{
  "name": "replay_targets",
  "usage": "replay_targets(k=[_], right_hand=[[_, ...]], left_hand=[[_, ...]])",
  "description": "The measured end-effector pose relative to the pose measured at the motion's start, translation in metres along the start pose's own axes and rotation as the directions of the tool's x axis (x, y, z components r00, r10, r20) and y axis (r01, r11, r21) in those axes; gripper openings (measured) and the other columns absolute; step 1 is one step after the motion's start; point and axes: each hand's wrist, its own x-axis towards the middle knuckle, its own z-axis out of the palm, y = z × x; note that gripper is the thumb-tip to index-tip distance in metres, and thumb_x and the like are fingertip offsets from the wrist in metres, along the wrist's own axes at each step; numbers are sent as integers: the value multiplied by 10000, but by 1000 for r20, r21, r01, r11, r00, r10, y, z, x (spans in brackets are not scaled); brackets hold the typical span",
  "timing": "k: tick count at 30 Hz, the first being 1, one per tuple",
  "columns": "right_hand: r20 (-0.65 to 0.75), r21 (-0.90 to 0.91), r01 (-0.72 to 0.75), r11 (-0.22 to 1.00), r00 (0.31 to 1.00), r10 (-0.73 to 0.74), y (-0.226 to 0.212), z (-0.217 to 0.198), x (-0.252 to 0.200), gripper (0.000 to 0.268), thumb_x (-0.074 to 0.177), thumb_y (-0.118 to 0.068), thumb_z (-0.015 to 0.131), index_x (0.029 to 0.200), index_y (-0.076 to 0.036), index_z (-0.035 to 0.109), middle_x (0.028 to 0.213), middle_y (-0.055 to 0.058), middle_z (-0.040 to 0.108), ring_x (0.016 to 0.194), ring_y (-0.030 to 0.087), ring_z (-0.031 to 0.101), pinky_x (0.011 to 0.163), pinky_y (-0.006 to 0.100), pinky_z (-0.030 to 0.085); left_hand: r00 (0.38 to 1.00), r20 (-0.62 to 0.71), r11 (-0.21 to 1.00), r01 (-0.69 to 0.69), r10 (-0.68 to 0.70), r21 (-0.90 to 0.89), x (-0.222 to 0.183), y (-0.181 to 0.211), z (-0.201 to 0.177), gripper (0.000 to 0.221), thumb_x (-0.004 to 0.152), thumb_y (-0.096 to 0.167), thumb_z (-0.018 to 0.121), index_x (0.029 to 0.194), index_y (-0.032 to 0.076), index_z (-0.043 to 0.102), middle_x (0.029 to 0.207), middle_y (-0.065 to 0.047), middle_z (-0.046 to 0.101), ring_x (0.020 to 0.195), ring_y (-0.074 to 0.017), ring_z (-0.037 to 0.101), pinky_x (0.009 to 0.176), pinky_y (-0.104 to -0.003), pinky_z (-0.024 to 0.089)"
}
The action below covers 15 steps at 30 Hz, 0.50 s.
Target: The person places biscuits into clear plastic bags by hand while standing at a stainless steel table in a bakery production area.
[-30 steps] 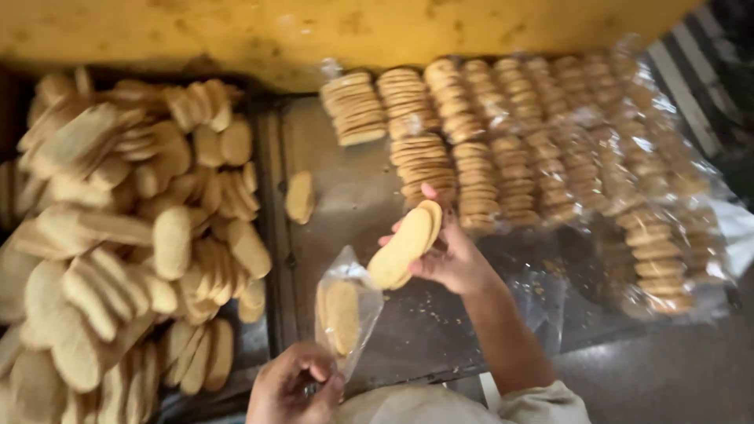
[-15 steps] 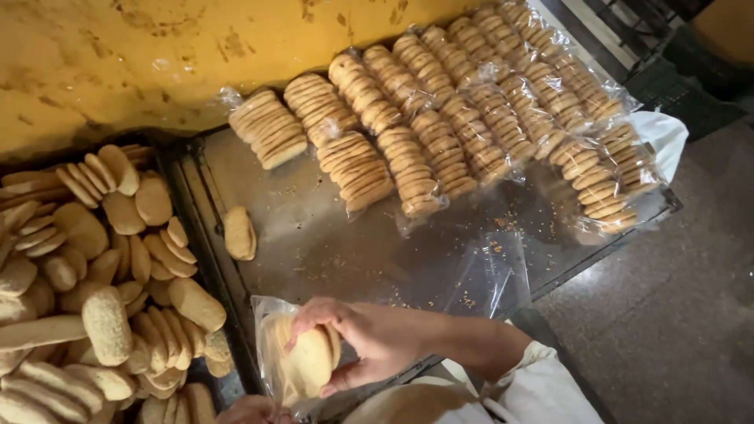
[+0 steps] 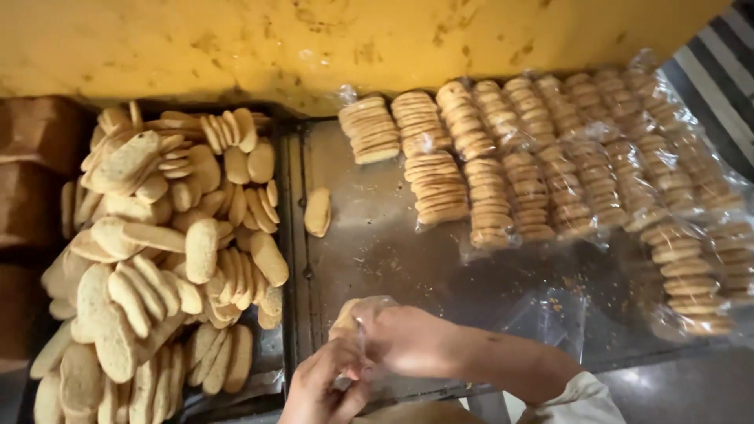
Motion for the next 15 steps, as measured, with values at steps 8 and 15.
replay_targets(k=[8, 15], right_hand=[[-37, -5, 294, 956, 955, -294, 61, 49, -13, 343, 810, -412, 638, 830, -70, 636, 940, 100, 627, 955, 305, 633, 814, 444, 469], [291, -307, 98, 947, 957, -5, 94, 70, -33, 523, 945, -430, 608, 1284, -32, 584, 1155, 189, 667, 1153, 364, 612, 1023, 477, 445]], left_hand=[[982, 159, 990, 82, -99, 112, 6, 17, 31, 298, 755, -28, 821, 918, 70, 591, 899, -59, 690, 833, -207, 709, 770, -329, 570], [992, 95, 997, 75, -77, 23, -5, 22, 71, 294, 787, -65, 776, 923, 75, 556, 938, -64, 678, 887, -213, 714, 813, -333, 571]])
